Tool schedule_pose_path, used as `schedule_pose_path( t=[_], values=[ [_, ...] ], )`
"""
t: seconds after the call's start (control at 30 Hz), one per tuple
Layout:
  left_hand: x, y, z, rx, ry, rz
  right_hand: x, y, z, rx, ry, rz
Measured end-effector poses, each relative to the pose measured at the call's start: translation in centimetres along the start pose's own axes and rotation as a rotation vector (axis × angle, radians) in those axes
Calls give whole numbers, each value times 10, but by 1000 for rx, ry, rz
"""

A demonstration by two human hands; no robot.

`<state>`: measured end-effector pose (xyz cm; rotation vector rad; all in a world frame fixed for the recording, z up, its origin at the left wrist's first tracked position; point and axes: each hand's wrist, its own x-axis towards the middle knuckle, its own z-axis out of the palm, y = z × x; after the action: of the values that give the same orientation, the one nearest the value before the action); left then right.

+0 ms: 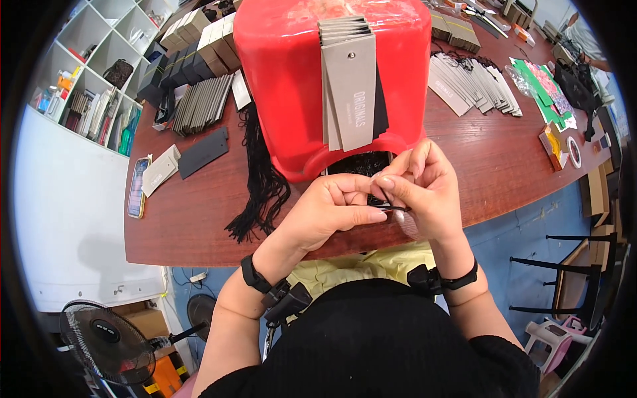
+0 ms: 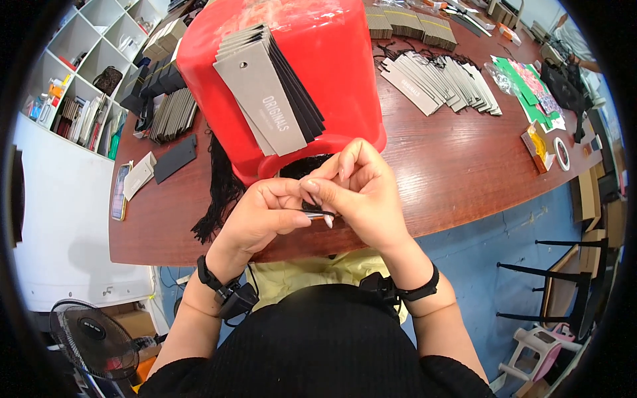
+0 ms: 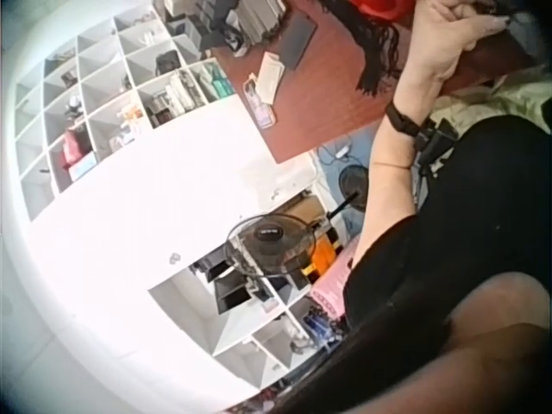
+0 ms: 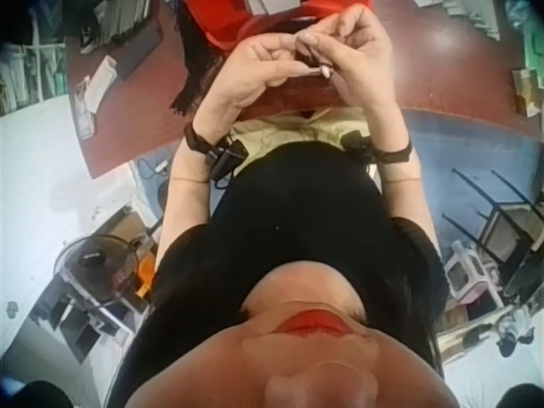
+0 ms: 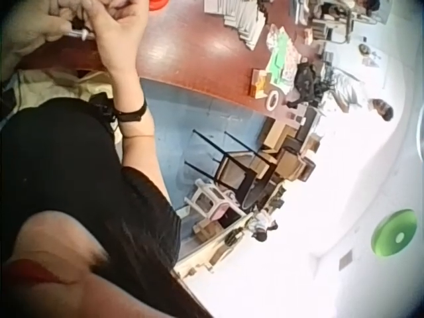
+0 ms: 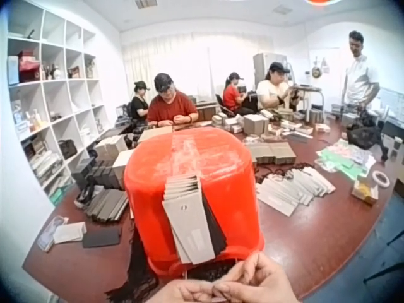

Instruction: The person threads a black cord through the holes of two different tags and fastens the ends together by hand. After repeating this, they place the finished tags onto a metal hook on a red container and sort through a stack of new tags.

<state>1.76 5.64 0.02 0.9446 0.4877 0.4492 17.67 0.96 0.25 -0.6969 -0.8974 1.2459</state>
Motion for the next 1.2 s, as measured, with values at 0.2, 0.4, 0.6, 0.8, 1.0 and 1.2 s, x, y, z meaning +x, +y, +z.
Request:
schedule_pose_path(
  t=[0.2, 0.4, 0.6, 0.8, 1.0, 1.2],
  values=[
    [0, -1, 4, 255, 123, 136, 3, -1, 4, -41, 35, 21],
    [0, 3, 5, 73, 94, -14, 1, 2, 4, -30, 6, 80],
    [0, -4, -6, -206, -155, -69, 5, 3, 6, 104, -90, 119],
    [-2, -8, -7, -378, -88, 10, 7, -3, 0, 192, -129, 171],
    [-9, -2, 5, 124, 20, 269, 10, -7, -7, 227, -257, 152],
    [-7, -8, 6, 548, 343, 493, 9, -12, 2, -938, 89, -511]
  ],
)
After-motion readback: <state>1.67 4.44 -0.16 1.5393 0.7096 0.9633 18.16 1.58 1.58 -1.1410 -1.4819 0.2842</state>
